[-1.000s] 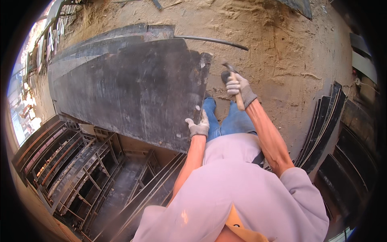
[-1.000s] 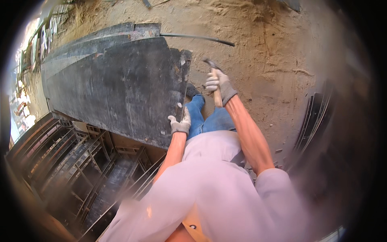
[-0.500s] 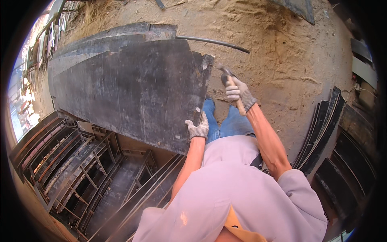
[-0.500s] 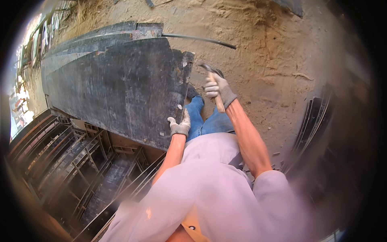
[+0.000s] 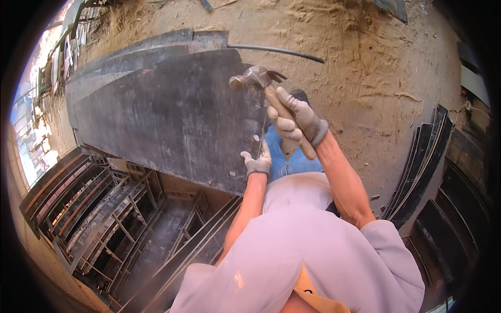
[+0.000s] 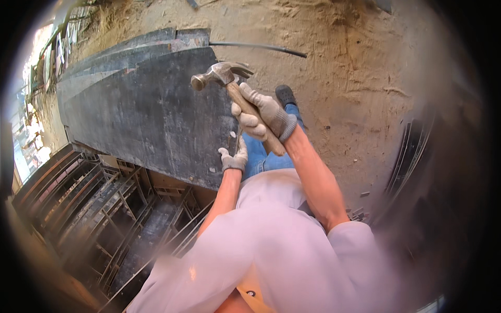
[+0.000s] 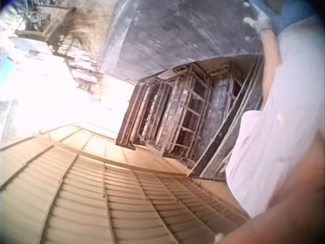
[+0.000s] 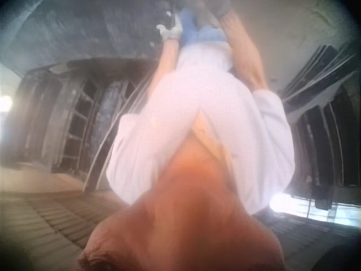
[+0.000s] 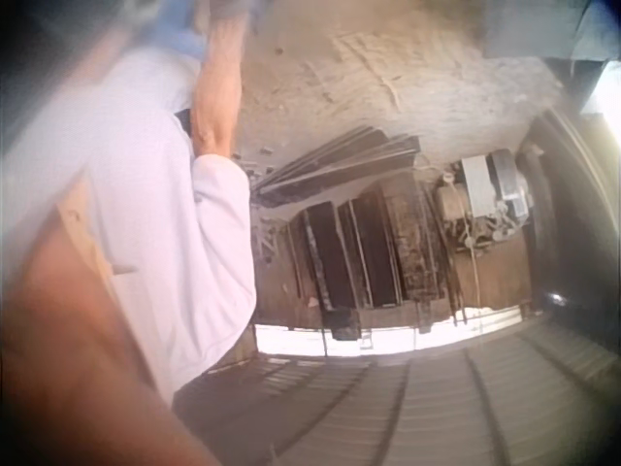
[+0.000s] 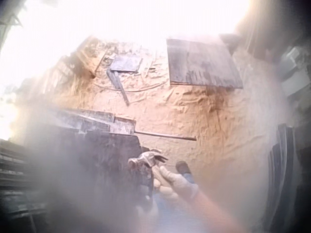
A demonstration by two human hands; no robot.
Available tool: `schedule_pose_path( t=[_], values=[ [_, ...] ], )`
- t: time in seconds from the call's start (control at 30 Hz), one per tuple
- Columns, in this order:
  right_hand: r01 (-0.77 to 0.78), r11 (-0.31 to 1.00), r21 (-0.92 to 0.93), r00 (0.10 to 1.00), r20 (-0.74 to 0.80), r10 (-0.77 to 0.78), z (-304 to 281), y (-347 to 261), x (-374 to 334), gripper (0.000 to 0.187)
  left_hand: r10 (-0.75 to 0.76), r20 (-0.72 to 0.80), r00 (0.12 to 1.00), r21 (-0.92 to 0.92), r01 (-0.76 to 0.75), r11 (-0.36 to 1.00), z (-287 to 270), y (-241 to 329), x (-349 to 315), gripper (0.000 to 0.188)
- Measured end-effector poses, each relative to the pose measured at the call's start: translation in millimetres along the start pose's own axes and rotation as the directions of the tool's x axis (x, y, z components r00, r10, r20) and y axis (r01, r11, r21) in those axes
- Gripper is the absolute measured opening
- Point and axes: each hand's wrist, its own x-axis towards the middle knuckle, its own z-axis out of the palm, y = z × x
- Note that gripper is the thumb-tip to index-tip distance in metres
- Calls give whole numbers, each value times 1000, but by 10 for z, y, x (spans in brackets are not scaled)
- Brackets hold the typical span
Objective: The person uses a hammer to strike and flatten a large, dark metal sheet resting on a workbench. They repeatedly hit the sheet's surface and edges, repositioning the sheet between strikes to work on different areas.
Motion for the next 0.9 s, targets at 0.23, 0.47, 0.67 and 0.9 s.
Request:
schedule_pose_path(
  t=[0.23, 0.47, 0.67, 0.9],
  values=[
    [-178, 751, -636, 475, -724, -500, -491, -156, -182, 41, -16, -12, 1000, -72, 15, 997, 61, -30, -32, 64],
    [388, 921, -33, 768, -541, -343, -959, -258, 254, 15, -49, 9, 999, -45, 49, 998, 61, -46, -51, 66],
    [427, 904, 20, 636, -717, -285, -346, -157, 813, 11, -29, 25, 999, -82, 31, 996, 44, -32, 9, 67],
    [281, 879, -384, 374, -800, -469, 252, 317, 1121, 14, -75, -40, 996, -124, 69, 990, 93, -17, 10, 71]
  ],
)
